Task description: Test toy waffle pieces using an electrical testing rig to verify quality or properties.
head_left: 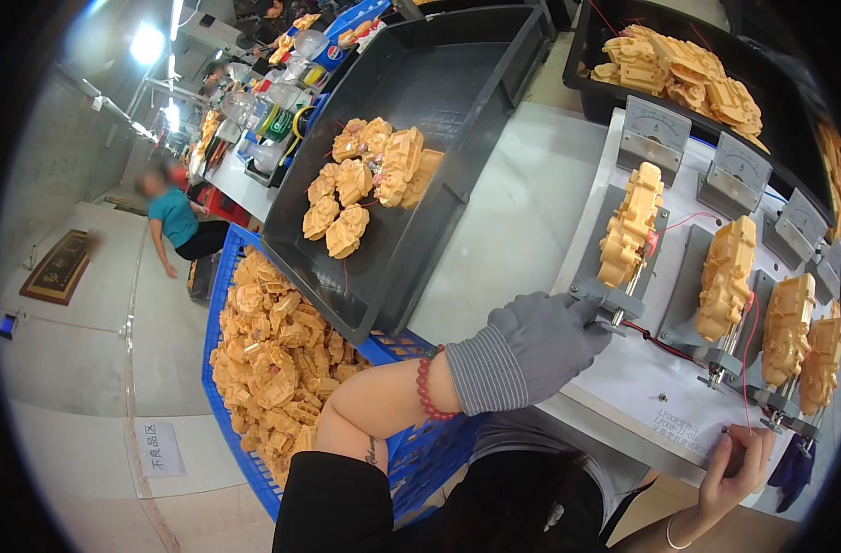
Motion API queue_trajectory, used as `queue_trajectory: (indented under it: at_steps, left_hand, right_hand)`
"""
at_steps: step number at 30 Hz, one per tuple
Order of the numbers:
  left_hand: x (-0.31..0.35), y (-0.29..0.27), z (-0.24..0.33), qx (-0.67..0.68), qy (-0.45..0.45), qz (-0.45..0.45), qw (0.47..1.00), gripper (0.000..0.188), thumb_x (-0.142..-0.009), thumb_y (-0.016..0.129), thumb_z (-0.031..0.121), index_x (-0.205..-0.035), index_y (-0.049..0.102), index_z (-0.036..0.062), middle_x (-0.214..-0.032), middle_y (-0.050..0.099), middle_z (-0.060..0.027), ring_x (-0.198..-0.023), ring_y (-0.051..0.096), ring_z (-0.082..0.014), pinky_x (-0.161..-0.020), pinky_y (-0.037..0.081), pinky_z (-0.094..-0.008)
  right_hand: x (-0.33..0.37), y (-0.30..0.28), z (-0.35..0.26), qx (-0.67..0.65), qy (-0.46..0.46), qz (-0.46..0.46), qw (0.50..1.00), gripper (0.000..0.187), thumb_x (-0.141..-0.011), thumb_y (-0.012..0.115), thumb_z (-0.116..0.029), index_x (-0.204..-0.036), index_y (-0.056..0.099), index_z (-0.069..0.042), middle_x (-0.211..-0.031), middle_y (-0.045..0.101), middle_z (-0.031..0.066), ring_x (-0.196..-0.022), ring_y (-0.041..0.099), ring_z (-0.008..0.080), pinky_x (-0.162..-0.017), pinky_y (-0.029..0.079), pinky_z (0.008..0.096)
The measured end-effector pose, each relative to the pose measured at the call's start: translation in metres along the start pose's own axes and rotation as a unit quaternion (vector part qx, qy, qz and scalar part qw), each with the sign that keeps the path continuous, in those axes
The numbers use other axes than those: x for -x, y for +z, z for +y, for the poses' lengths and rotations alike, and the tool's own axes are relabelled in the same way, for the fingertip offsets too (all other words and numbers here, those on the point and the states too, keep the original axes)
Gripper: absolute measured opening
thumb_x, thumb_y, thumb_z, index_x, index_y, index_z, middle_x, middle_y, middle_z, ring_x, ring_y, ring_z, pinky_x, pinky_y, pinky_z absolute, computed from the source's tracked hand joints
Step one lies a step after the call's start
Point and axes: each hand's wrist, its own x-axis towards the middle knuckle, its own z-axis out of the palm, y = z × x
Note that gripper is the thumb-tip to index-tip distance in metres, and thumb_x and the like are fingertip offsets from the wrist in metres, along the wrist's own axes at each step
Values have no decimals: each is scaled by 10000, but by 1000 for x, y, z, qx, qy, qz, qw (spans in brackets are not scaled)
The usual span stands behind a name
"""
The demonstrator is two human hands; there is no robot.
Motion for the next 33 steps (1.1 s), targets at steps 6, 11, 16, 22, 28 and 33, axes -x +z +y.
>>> queue_trajectory:
  at_steps: [6, 11, 16, 22, 28, 33]
  left_hand:
    - [0, 1, -2, 25, -63, -1, 998, 153, -878, 621, 250, -967, 689, 147, -1068, 614, -56, -943, 647, -236, -774, 549, -380]
    - [0, 7, -11, 30, 0, 9, 1000, 171, -890, 607, 263, -957, 712, 144, -1075, 617, -56, -938, 648, -234, -783, 545, -370]
    - [-3, -2, -5, 36, -47, -38, 998, 180, -895, 595, 268, -953, 717, 148, -1073, 609, -59, -952, 644, -234, -783, 542, -377]
    - [0, 5, -6, 17, -33, -11, 999, 180, -894, 597, 261, -971, 711, 145, -1067, 611, -62, -928, 651, -235, -775, 541, -378]
    - [0, 3, 4, -39, -36, 19, 998, 155, -855, 628, 229, -955, 684, 124, -982, 629, -74, -855, 660, -247, -679, 545, -386]
    - [3, 2, 8, -120, 4, 34, 992, 117, -797, 643, 174, -883, 647, 95, -867, 627, -74, -759, 648, -244, -604, 534, -385]
  right_hand:
    - [-1, 1, 4, 10, -63, 26, 998, 111, -870, 597, -57, -900, 574, 48, -817, 479, 97, -692, 445, 177, -589, 324, 250]
    - [-2, 2, 2, 7, -52, 24, 998, 106, -864, 596, -49, -907, 579, 47, -821, 482, 92, -686, 457, 172, -593, 336, 245]
    - [3, 1, 3, 8, 4, 13, 1000, 173, -812, 616, -90, -904, 605, 56, -822, 533, 139, -747, 511, 268, -642, 411, 315]
    - [3, 1, 4, 10, 1, 13, 1000, 173, -812, 617, -90, -903, 605, 57, -819, 533, 139, -749, 514, 266, -642, 415, 308]
    - [-1, 5, 4, 9, -51, 30, 998, 113, -863, 606, -48, -914, 582, 50, -825, 486, 90, -681, 480, 171, -592, 364, 239]
    - [-2, 3, 3, 30, -67, 33, 997, 108, -863, 605, -48, -908, 584, 48, -808, 480, 85, -664, 473, 164, -573, 351, 243]
